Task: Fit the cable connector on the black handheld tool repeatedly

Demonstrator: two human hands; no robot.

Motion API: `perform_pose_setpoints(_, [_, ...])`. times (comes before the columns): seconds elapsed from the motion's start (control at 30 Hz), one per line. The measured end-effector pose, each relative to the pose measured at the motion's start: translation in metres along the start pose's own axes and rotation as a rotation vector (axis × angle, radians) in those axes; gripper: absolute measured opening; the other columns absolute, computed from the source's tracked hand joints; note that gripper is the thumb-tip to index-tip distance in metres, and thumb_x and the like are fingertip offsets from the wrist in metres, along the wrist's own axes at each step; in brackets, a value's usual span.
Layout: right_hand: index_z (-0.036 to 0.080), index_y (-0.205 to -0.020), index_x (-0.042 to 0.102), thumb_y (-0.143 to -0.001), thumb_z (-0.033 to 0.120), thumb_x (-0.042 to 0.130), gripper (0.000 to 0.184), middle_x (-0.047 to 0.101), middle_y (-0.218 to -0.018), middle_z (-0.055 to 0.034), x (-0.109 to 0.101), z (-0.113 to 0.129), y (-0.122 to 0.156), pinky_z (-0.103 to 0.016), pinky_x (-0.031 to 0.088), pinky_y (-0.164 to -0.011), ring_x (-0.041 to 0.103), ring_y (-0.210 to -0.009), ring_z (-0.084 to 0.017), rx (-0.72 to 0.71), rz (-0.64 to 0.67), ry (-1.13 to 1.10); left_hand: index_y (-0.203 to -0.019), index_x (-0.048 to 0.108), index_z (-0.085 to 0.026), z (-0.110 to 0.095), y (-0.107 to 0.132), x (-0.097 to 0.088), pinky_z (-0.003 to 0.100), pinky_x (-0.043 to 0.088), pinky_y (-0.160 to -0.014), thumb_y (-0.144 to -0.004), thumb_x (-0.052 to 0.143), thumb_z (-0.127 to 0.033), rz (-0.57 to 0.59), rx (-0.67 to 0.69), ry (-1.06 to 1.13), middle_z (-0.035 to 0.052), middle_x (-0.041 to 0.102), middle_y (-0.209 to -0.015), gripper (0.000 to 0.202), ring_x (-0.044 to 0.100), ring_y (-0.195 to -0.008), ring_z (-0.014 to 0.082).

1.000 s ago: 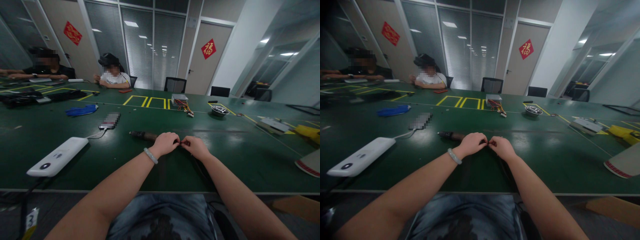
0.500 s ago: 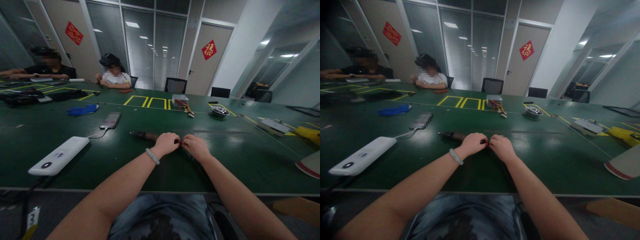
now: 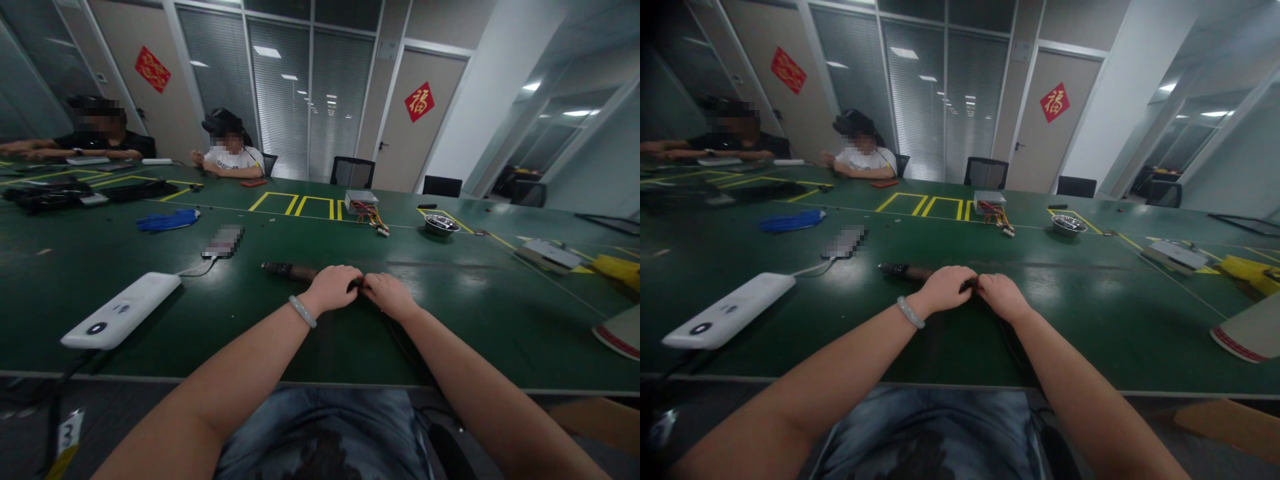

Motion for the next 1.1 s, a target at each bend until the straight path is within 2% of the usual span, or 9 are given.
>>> perform_pose_setpoints(0.1, [0.017,-0.093,0.059,-0.091,0.023,0.053,0.009,0.068,-0.087,-0.0068,0.004,-0.003,-0.003,-0.031,0.035,-0.078,0.062,-0.082,-0.019,0.002,-0.006,0.019,-0.11,0.058,-0.021,-0.002,0.001,-0.006,0.037,0.045,-0.092,-0.083,0.053,-0.023,-0.045,0.013,0.01,0.0046,0.064,-0.107,0.028,0.059,-0.1,0.0211])
perform_pose_setpoints(0.23, [0.017,-0.091,0.058,-0.09,0.024,0.053,0.009,0.068,-0.087,-0.0075,0.006,-0.015,-0.011,-0.031,0.034,-0.077,0.062,-0.081,-0.02,0.034,-0.041,0.022,-0.115,0.056,-0.022,-0.006,0.001,-0.016,0.04,0.034,-0.108,-0.083,0.05,-0.016,-0.125,0.053,0.026,0.0038,0.063,-0.115,0.033,0.056,-0.109,0.0188])
perform_pose_setpoints(0.33, [0.018,-0.09,0.059,-0.09,0.027,0.054,0.011,0.069,-0.088,-0.0076,0.006,-0.04,-0.01,-0.031,0.035,-0.078,0.062,-0.083,-0.021,0.08,-0.043,0.041,-0.119,0.055,-0.022,-0.003,0.003,-0.02,0.04,0.029,-0.113,-0.085,0.047,-0.015,-0.156,0.069,0.03,0.0034,0.06,-0.12,0.035,0.053,-0.115,0.0174])
perform_pose_setpoints(0.4, [0.019,-0.089,0.06,-0.089,0.028,0.054,0.011,0.069,-0.089,-0.0075,0.005,-0.067,0.002,-0.031,0.036,-0.079,0.062,-0.084,-0.021,0.15,-0.02,0.061,-0.119,0.055,-0.022,0.002,0.005,-0.021,0.039,0.027,-0.114,-0.086,0.047,-0.015,-0.165,0.065,0.034,0.0029,0.059,-0.122,0.035,0.051,-0.118,0.0166])
perform_pose_setpoints(0.5, [0.021,-0.089,0.061,-0.089,0.031,0.053,0.013,0.068,-0.086,-0.0083,0.0,-0.125,0.049,-0.032,0.038,-0.073,0.063,-0.082,-0.022,0.373,0.023,0.119,-0.122,0.054,-0.023,0.01,0.006,-0.018,0.038,0.027,-0.114,-0.088,0.047,-0.018,-0.158,0.047,0.046,0.002,0.058,-0.127,0.034,0.049,-0.121,0.0153])
perform_pose_setpoints(0.67, [0.023,-0.088,0.061,-0.085,0.043,0.053,0.021,0.065,-0.079,-0.0163,-0.011,-0.23,0.181,-0.035,0.033,-0.055,0.06,-0.063,-0.022,0.859,0.111,0.186,-0.133,0.047,-0.024,0.021,0.006,0.003,0.042,0.026,-0.113,-0.093,0.045,-0.034,-0.02,-0.001,0.067,0.0047,0.05,-0.138,0.041,0.042,-0.13,0.0189])
perform_pose_setpoints(0.8, [0.024,-0.077,0.058,-0.077,0.043,0.056,0.019,0.061,-0.074,-0.0187,-0.016,-0.278,0.267,-0.04,0.034,-0.054,0.055,-0.052,-0.022,1.119,0.077,0.239,-0.143,0.036,-0.021,0.028,0.006,0.023,0.046,0.026,-0.112,-0.095,0.036,-0.052,0.164,-0.105,0.123,0.0104,0.032,-0.15,0.058,0.026,-0.14,0.0276])
perform_pose_setpoints(0.93, [0.023,-0.063,0.053,-0.073,0.049,0.05,0.028,0.057,-0.065,-0.02,-0.018,-0.292,0.303,-0.048,0.038,-0.058,0.059,-0.056,-0.027,1.212,-0.01,0.199,-0.146,0.032,-0.017,0.03,0.007,0.032,0.049,0.022,-0.112,-0.094,0.026,-0.06,0.275,-0.159,0.129,0.0137,0.023,-0.153,0.067,0.017,-0.142,0.0316])
perform_pose_setpoints(1.1, [0.024,-0.071,0.06,-0.068,0.055,0.047,0.033,0.061,-0.075,-0.0229,-0.02,-0.291,0.292,-0.056,0.04,-0.06,0.062,-0.071,-0.038,1.208,-0.058,0.115,-0.148,0.027,-0.017,0.029,0.007,0.034,0.045,0.015,-0.115,-0.093,0.02,-0.064,0.3,-0.166,0.105,0.0113,0.019,-0.155,0.072,0.012,-0.143,0.0295])
Point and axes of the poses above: each hand's wrist, its own y-axis away from the middle knuckle, its own x-axis out of the palm, z = x × y, the point moved 3 cm from there along -y, towards the middle knuckle
